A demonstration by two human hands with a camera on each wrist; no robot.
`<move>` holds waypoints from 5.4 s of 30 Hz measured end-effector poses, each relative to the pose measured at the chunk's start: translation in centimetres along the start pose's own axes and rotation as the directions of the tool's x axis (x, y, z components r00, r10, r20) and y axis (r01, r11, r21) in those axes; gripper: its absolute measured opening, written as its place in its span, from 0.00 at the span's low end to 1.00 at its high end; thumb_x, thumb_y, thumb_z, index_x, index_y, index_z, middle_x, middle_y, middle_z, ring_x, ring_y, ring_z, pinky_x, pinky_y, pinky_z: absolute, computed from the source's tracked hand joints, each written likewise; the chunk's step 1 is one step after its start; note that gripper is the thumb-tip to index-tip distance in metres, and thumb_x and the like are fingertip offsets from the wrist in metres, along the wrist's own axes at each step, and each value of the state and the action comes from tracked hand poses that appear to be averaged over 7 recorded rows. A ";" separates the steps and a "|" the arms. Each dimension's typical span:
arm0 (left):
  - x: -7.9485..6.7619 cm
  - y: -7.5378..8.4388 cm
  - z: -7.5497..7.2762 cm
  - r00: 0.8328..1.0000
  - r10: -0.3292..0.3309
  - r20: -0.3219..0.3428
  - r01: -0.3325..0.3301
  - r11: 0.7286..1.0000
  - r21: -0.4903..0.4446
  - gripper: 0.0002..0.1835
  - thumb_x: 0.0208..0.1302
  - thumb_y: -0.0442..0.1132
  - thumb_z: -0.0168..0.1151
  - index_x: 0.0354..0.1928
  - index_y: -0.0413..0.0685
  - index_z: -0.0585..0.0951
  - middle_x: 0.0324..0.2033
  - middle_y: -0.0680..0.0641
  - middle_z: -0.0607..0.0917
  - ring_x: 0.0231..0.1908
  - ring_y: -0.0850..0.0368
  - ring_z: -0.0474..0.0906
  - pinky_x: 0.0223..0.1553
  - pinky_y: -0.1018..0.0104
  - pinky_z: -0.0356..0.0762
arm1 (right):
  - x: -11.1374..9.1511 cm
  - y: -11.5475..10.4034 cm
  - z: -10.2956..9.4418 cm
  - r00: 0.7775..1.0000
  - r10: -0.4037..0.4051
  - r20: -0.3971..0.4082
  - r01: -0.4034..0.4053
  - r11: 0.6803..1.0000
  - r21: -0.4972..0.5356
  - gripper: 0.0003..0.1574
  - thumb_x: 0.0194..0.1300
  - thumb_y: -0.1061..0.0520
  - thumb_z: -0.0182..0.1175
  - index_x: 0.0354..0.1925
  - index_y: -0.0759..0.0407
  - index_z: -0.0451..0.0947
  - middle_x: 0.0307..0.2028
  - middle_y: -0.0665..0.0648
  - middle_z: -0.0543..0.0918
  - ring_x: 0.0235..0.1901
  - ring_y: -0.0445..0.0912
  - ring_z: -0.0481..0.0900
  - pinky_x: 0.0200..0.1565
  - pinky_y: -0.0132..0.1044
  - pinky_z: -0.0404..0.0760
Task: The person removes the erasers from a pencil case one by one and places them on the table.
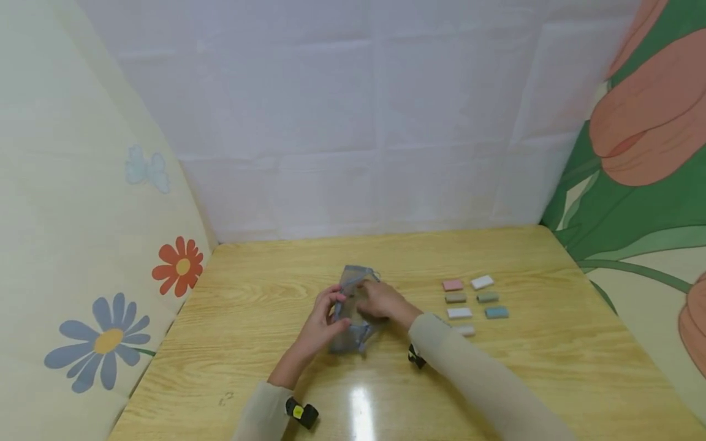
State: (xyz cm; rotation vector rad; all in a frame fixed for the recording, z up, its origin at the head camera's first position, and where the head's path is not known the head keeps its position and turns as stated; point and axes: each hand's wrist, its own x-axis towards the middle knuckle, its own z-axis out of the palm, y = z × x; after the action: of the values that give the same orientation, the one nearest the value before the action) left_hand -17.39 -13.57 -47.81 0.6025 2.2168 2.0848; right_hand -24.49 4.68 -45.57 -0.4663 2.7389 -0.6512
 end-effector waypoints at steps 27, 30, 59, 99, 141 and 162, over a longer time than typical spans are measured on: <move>0.1 0.9 -1.6 0.997 -0.063 -0.053 0.058 0.994 -0.095 0.27 0.62 0.24 0.59 0.63 0.24 0.65 0.74 0.30 0.52 0.74 0.31 0.52 0.60 0.74 0.67 | 2.2 -1.0 1.0 0.997 0.077 -0.032 -0.080 0.993 -0.089 0.39 0.71 0.35 0.55 0.68 0.58 0.73 0.64 0.66 0.77 0.63 0.61 0.75 0.61 0.54 0.76; 0.2 0.9 -1.5 0.997 -0.056 -0.056 0.049 0.993 -0.110 0.27 0.62 0.24 0.59 0.63 0.23 0.65 0.74 0.29 0.52 0.73 0.31 0.51 0.58 0.74 0.68 | 2.2 -1.0 1.0 0.995 0.092 -0.034 -0.095 0.992 -0.084 0.40 0.70 0.33 0.54 0.67 0.57 0.73 0.64 0.66 0.77 0.62 0.61 0.76 0.59 0.54 0.78; 0.7 0.8 -1.3 0.999 -0.021 -0.036 0.019 0.999 -0.038 0.26 0.63 0.21 0.57 0.63 0.29 0.65 0.74 0.31 0.53 0.72 0.28 0.55 0.67 0.32 0.59 | 2.1 1.9 -0.4 0.978 -0.077 0.196 -0.004 0.923 0.384 0.17 0.68 0.44 0.66 0.41 0.56 0.80 0.16 0.55 0.79 0.14 0.45 0.76 0.18 0.37 0.78; 0.5 0.4 -0.8 0.996 -0.086 -0.034 0.090 0.983 0.159 0.38 0.59 0.24 0.60 0.74 0.34 0.62 0.76 0.37 0.55 0.70 0.34 0.59 0.61 0.40 0.72 | -7.5 8.9 -7.7 0.964 -0.266 0.007 0.262 0.956 0.133 0.15 0.71 0.54 0.62 0.55 0.51 0.79 0.16 0.55 0.79 0.12 0.51 0.78 0.30 0.35 0.79; 1.8 1.2 3.6 0.976 -0.191 0.103 0.134 0.905 0.404 0.54 0.55 0.34 0.65 0.78 0.30 0.45 0.78 0.34 0.43 0.74 0.34 0.52 0.71 0.44 0.60 | -16.9 17.5 -10.8 0.986 -0.140 -0.087 0.154 0.969 0.194 0.18 0.70 0.53 0.64 0.55 0.57 0.80 0.12 0.44 0.70 0.10 0.36 0.66 0.16 0.34 0.70; 2.1 2.4 3.4 0.939 -0.337 0.065 0.237 0.774 0.587 0.57 0.57 0.34 0.68 0.79 0.35 0.40 0.80 0.36 0.38 0.69 0.34 0.64 0.57 0.52 0.78 | -19.6 20.4 -11.3 1.000 -0.023 -0.014 0.025 0.974 0.224 0.24 0.71 0.48 0.63 0.58 0.61 0.80 0.15 0.48 0.74 0.11 0.37 0.67 0.15 0.33 0.69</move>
State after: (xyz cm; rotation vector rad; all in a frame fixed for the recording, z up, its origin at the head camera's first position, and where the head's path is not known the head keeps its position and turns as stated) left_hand -17.77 -9.64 -45.30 0.3936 2.6236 1.1593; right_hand -15.55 33.56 -41.68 -0.4434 2.6311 -0.9593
